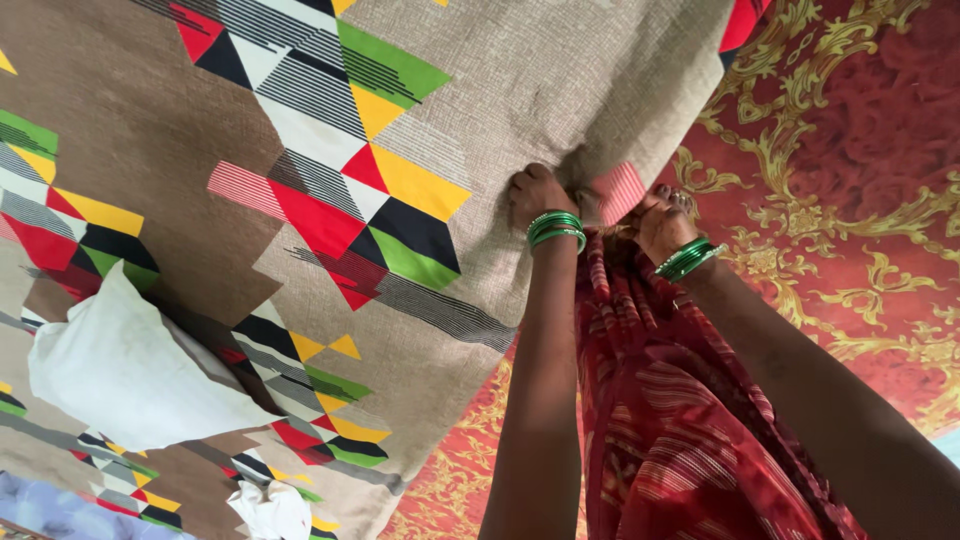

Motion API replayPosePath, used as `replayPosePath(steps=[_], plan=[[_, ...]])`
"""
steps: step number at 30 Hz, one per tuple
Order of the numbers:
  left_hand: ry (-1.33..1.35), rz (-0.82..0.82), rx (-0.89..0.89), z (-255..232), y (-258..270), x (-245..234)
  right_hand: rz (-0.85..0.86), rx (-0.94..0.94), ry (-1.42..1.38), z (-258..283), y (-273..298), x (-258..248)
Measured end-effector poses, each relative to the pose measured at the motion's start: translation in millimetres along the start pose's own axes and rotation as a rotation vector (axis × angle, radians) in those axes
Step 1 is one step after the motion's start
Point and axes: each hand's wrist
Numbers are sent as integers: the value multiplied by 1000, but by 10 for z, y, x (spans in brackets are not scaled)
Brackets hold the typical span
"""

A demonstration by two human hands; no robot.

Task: The person folds a large patterned bedspread by aligning its edges and smoothing the fabric by hand.

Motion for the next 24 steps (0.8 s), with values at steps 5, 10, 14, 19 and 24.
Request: replayPosePath(steps=[5, 10, 14, 19, 24], plan=[[72, -118, 103, 131, -90, 312, 192, -60, 26, 4, 6, 114], [526, 128, 267, 587, -213, 117, 176, -9, -59, 42, 8, 328], [859, 351, 273, 903, -224, -61, 185, -12, -177, 29, -8, 476], [1089, 532, 286, 1066, -227, -86, 15, -70, -90, 33, -174, 655], [1194, 624, 280, 1070, -279, -31, -66, -96, 25, 89, -289, 689]])
Point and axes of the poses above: each hand's wrist, its own y-axis away from the middle knuckle, its own x-axis out of the palm, z = x × y, and after that the axes turned 13 degrees about -x, right-handed
